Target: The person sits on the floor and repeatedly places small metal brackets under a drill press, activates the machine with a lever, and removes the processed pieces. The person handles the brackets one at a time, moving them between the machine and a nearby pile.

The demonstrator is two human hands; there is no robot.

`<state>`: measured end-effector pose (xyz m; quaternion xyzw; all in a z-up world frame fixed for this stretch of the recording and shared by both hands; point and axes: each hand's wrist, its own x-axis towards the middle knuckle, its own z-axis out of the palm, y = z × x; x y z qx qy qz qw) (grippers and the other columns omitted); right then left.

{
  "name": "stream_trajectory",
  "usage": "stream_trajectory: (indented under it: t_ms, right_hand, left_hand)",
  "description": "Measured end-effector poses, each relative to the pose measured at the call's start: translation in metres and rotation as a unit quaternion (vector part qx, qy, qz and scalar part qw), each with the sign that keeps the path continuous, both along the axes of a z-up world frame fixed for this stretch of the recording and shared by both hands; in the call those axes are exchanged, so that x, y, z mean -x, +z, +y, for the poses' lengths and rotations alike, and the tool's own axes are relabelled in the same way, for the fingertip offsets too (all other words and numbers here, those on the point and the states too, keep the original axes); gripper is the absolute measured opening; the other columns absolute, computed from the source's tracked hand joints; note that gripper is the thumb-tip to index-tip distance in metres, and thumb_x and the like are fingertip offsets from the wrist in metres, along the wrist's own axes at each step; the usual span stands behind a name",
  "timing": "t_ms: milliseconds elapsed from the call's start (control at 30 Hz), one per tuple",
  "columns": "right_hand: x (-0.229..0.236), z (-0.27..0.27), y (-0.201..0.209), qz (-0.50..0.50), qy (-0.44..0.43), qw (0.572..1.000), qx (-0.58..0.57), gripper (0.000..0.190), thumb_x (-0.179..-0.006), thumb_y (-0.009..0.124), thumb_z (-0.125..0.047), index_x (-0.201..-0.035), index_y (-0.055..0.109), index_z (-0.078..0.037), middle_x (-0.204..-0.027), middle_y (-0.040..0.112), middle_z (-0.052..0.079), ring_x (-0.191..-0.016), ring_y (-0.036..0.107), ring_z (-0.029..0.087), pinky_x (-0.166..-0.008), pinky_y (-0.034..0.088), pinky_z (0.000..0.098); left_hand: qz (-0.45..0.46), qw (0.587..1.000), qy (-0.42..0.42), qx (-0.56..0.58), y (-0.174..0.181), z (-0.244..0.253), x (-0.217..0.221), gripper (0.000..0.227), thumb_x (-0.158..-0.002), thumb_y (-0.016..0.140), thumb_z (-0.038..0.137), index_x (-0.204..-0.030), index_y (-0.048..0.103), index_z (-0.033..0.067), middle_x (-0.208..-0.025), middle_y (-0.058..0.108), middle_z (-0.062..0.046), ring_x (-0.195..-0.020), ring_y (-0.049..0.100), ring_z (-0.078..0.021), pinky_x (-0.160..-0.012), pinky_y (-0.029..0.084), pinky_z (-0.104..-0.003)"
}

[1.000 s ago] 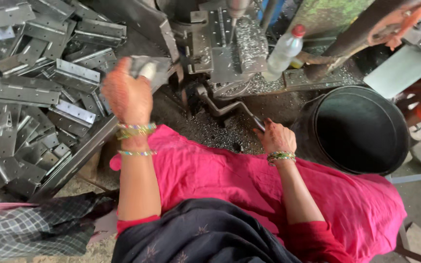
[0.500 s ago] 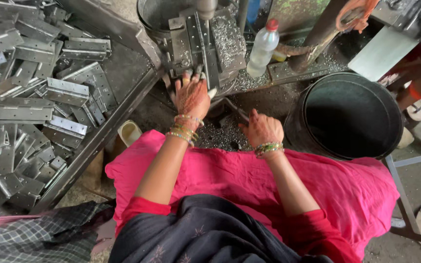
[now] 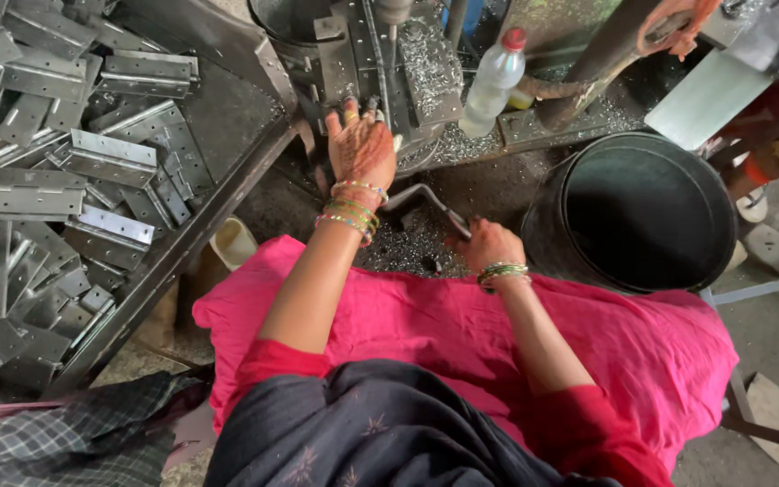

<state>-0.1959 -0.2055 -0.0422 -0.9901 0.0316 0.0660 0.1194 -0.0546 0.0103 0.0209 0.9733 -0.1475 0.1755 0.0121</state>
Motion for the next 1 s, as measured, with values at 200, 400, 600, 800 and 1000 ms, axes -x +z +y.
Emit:
stream_trajectory:
  t_ms: [200, 400, 600, 800, 1000]
  right_hand:
    - [-0.006, 0.006, 0.046, -0.060, -0.011, 0.997, 0.050, 0.062, -0.088, 0.067, -0.066, -0.108, 0.067, -0.008, -0.089, 0.074, 0.017, -0.079, 0.074, 0.035, -0.065, 0.058, 0.0484]
    - [0.003, 0.013, 0.030, 0.031, -0.039, 0.998, 0.027, 0.049, -0.092, 0.069, -0.060, -0.102, 0.073, -0.012, -0.092, 0.076, 0.015, -0.088, 0.075, 0.034, -0.074, 0.058, 0.0454]
    - [-0.001, 0.010, 0.061, 0.032, -0.024, 0.999, 0.006, 0.052, -0.089, 0.070, -0.061, -0.101, 0.071, -0.010, -0.090, 0.076, 0.016, -0.087, 0.074, 0.034, -0.074, 0.057, 0.0465]
    - [-0.001, 0.005, -0.011, 0.069, -0.063, 0.995, -0.036, 0.047, -0.087, 0.072, -0.056, -0.100, 0.077, -0.011, -0.096, 0.076, 0.015, -0.090, 0.074, 0.033, -0.077, 0.058, 0.0442]
    - [0.002, 0.005, 0.033, 0.053, -0.061, 0.996, -0.048, 0.059, -0.077, 0.074, -0.061, -0.115, 0.070, -0.017, -0.091, 0.075, 0.016, -0.086, 0.074, 0.035, -0.073, 0.058, 0.0481]
  left_hand:
    - [0.063, 0.994, 0.047, -0.071, 0.005, -0.018, -0.031, 0.030, -0.100, 0.052, 0.021, -0.111, 0.078, 0.0118, -0.126, 0.070, -0.009, -0.143, 0.045, -0.0320, -0.119, 0.022, -0.061]
    - [-0.130, 0.990, -0.012, 0.056, -0.013, -0.005, -0.021, 0.036, -0.095, 0.055, 0.025, -0.115, 0.077, 0.0046, -0.128, 0.070, -0.012, -0.135, 0.051, -0.0349, -0.111, 0.021, -0.062]
    - [0.034, 0.992, 0.052, -0.108, 0.019, -0.019, -0.003, 0.029, -0.097, 0.054, 0.021, -0.105, 0.080, 0.0108, -0.121, 0.072, -0.011, -0.140, 0.049, -0.0314, -0.120, 0.012, -0.064]
    - [-0.030, 0.999, 0.027, -0.032, 0.006, -0.014, -0.008, 0.027, -0.098, 0.055, 0.020, -0.095, 0.080, 0.0115, -0.119, 0.073, -0.012, -0.140, 0.050, -0.0336, -0.119, 0.012, -0.064]
    - [-0.026, 0.999, 0.028, -0.027, -0.001, -0.008, -0.023, 0.029, -0.097, 0.054, 0.017, -0.110, 0.077, 0.0053, -0.119, 0.072, -0.011, -0.138, 0.051, -0.0329, -0.120, 0.011, -0.067]
